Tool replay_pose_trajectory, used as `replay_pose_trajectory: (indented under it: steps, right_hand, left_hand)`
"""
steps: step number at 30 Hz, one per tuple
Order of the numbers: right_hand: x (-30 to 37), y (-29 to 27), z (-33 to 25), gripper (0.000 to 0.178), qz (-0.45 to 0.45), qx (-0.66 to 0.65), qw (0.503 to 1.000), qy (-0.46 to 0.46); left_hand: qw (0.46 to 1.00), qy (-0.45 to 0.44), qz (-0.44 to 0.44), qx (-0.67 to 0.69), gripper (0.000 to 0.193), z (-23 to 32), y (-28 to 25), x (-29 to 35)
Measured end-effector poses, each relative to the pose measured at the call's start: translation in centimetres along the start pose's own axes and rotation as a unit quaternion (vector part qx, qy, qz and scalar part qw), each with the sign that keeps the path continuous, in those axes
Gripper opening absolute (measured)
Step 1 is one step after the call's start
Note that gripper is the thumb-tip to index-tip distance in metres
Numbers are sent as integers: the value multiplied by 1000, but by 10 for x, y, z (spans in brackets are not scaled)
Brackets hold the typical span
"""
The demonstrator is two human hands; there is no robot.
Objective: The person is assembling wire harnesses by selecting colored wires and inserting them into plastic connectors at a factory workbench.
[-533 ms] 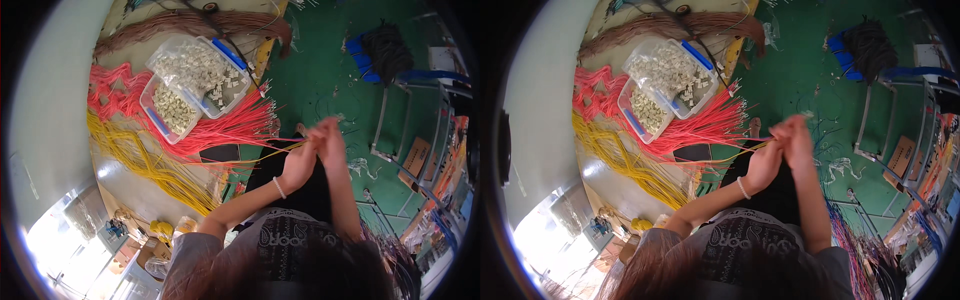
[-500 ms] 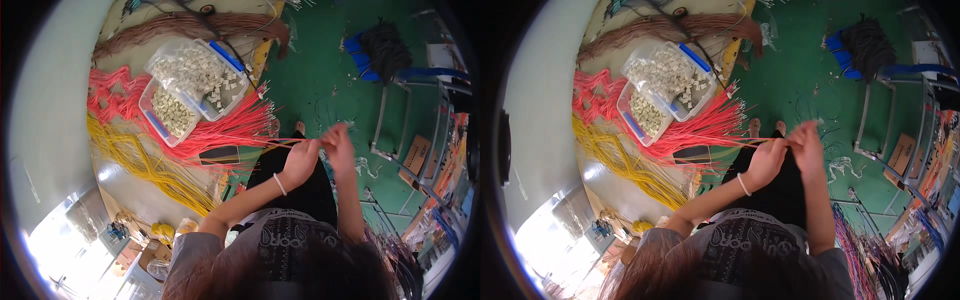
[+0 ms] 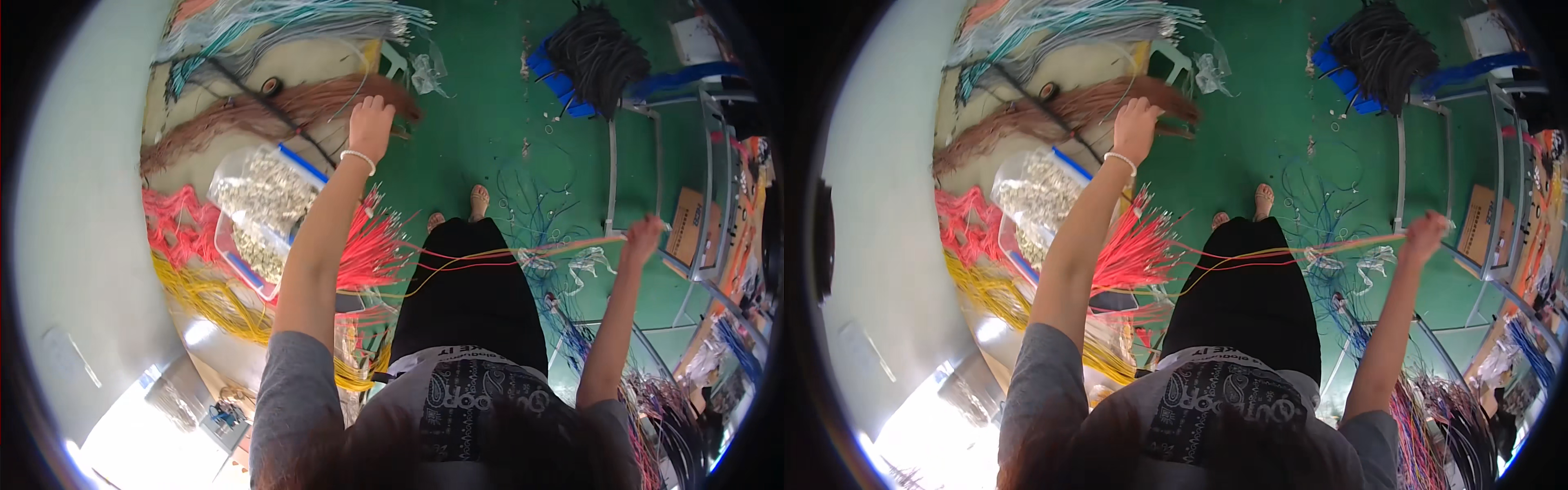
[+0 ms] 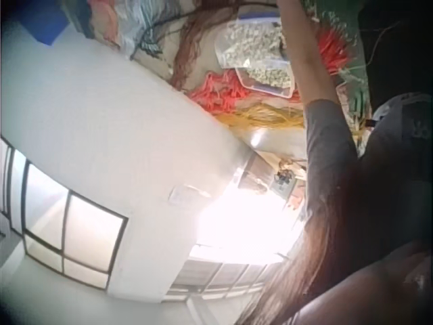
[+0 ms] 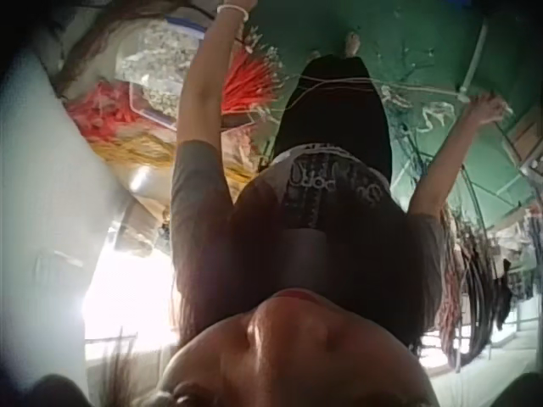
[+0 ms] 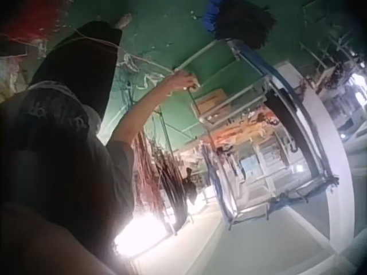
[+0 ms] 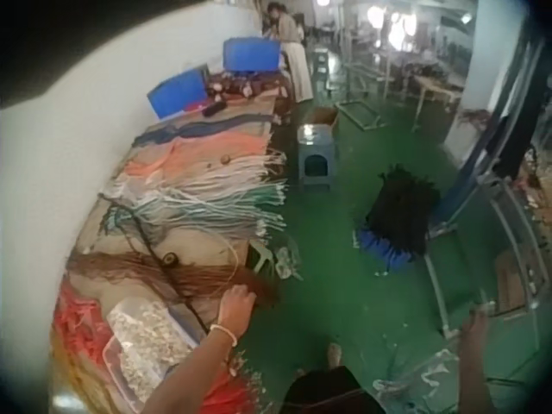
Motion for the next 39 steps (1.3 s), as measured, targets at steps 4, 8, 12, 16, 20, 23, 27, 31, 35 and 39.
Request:
replay_pose_trajectory:
  steps: [4, 8, 12, 16, 20, 23, 27, 31, 35, 39]
  right_hand:
    - [33, 117, 21, 30, -50, -9, 989, 135]
    - [36, 133, 28, 33, -64, 3, 983, 170]
    - [39, 145, 44, 34, -95, 30, 966, 237]
    - [59, 180, 68, 33, -130, -3, 932, 339]
    - [82, 222, 116, 32, -91, -99, 797, 589]
    - [70, 272, 149, 42, -82, -207, 765, 605]
    - [40, 315, 164, 54, -34, -324, 768, 552]
    - [-18, 325, 147, 53, -55, -392, 829, 394]
    - [-33, 354, 135, 47, 17, -346, 859, 377]
    - [-60, 343, 135, 40, -20, -262, 905, 334]
  left_hand:
    - [968, 164, -95, -165, 12, 16, 36, -34]
    - [957, 196, -106, -185, 10, 19, 50, -58]
    - [969, 192, -95, -122, 10, 28, 36, -56]
    - [996, 60, -58, 40, 10, 28, 4, -54]
    - [955, -97, -61, 273, 10, 41, -53, -24]
    - [948, -87, -87, 293, 12, 43, -67, 4]
    - [950, -41, -104, 290, 14, 37, -68, 19]
    - [936, -46, -167, 305, 14, 29, -67, 30]
    - [928, -52, -216, 298, 15, 19, -70, 32]
    - [905, -31, -280, 319, 12, 20, -61, 13]
Point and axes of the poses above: each hand's wrist, its own x-axis away from the middle knuckle, its own y-axis out of the palm, z = x × y, the point moved 2 cm from there along -x, towards the middle knuckle, and after that the axes turned 14 degrees about -x, right-handed, at the moved point
